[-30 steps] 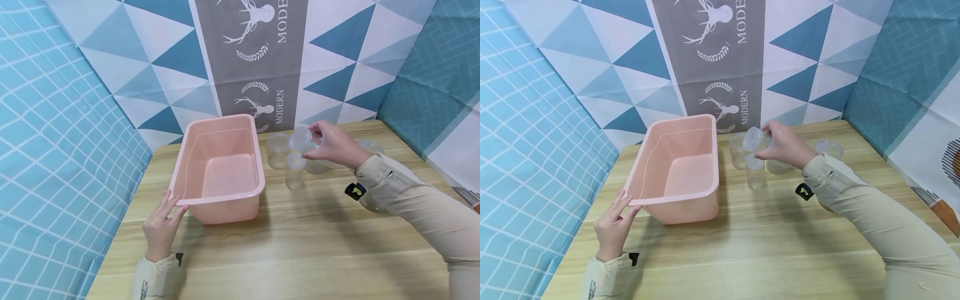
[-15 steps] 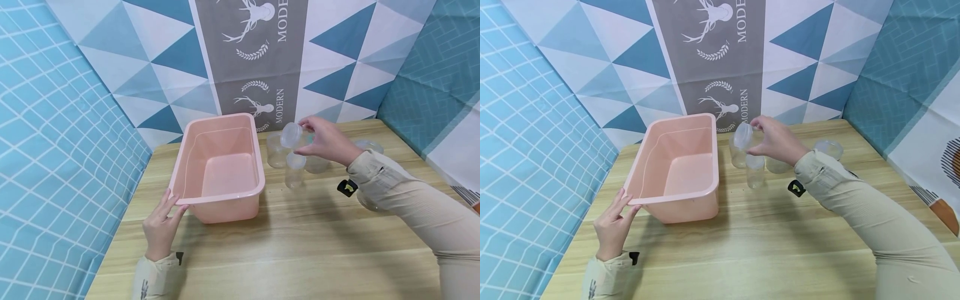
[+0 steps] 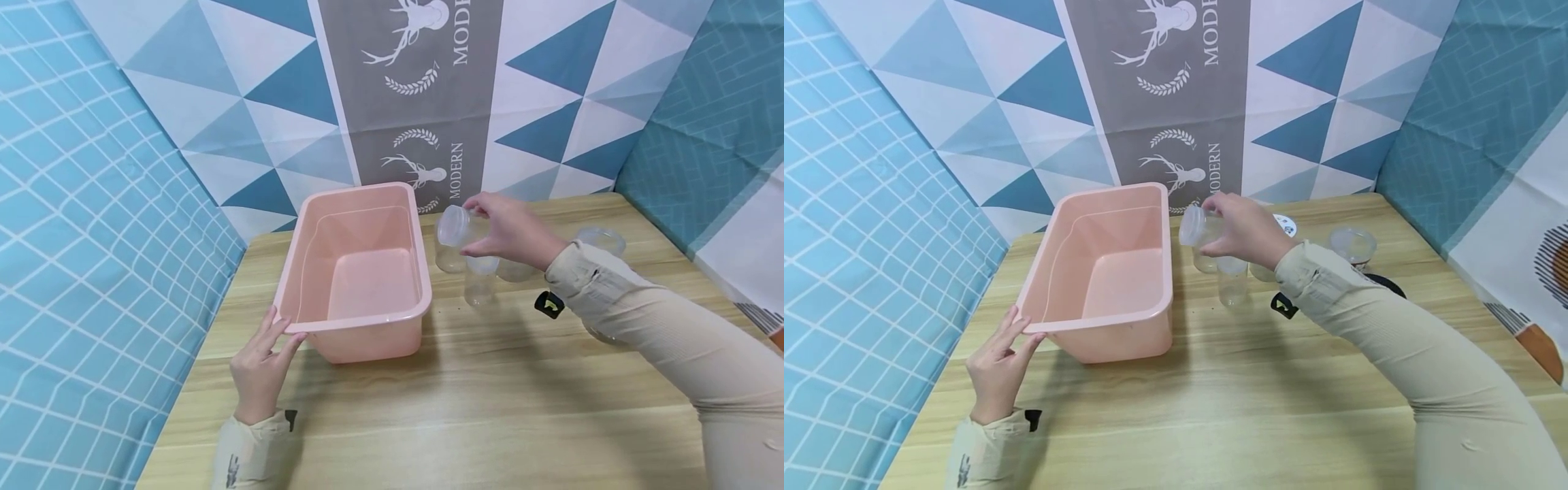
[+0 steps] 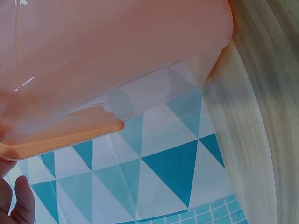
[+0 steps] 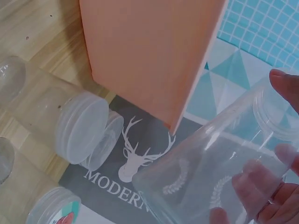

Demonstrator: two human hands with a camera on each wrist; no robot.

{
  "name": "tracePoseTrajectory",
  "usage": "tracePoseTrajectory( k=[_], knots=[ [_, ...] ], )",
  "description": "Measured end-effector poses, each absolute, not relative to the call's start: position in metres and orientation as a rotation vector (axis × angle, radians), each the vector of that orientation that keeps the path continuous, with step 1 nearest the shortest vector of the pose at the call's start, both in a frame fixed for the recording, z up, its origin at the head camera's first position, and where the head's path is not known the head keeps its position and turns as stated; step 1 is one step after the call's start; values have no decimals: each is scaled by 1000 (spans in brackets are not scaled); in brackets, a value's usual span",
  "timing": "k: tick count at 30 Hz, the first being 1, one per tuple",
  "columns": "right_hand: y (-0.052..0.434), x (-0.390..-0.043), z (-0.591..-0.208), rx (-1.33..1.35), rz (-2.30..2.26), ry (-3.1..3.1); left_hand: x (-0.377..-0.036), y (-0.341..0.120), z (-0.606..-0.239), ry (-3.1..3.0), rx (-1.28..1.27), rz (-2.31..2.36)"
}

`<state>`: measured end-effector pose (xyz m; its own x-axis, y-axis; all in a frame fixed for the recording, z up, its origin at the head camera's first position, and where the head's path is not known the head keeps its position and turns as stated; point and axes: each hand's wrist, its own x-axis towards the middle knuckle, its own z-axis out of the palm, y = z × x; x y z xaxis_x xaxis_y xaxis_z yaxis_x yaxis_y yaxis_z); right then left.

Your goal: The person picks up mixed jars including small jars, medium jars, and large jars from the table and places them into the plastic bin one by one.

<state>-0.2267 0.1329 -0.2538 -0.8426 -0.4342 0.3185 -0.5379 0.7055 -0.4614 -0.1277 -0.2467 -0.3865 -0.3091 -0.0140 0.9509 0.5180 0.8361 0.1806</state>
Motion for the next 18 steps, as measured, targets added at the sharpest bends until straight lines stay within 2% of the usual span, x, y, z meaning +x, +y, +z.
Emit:
tracePoseTrajectory(
  k=[7, 18],
  knots=[
    [124, -228, -253, 876, 771, -2676, -128, -247, -387, -1824, -374, -565],
    [113, -228, -253, 876, 766, -2654, -130, -247, -389, -1798, -373, -563]
  ],
)
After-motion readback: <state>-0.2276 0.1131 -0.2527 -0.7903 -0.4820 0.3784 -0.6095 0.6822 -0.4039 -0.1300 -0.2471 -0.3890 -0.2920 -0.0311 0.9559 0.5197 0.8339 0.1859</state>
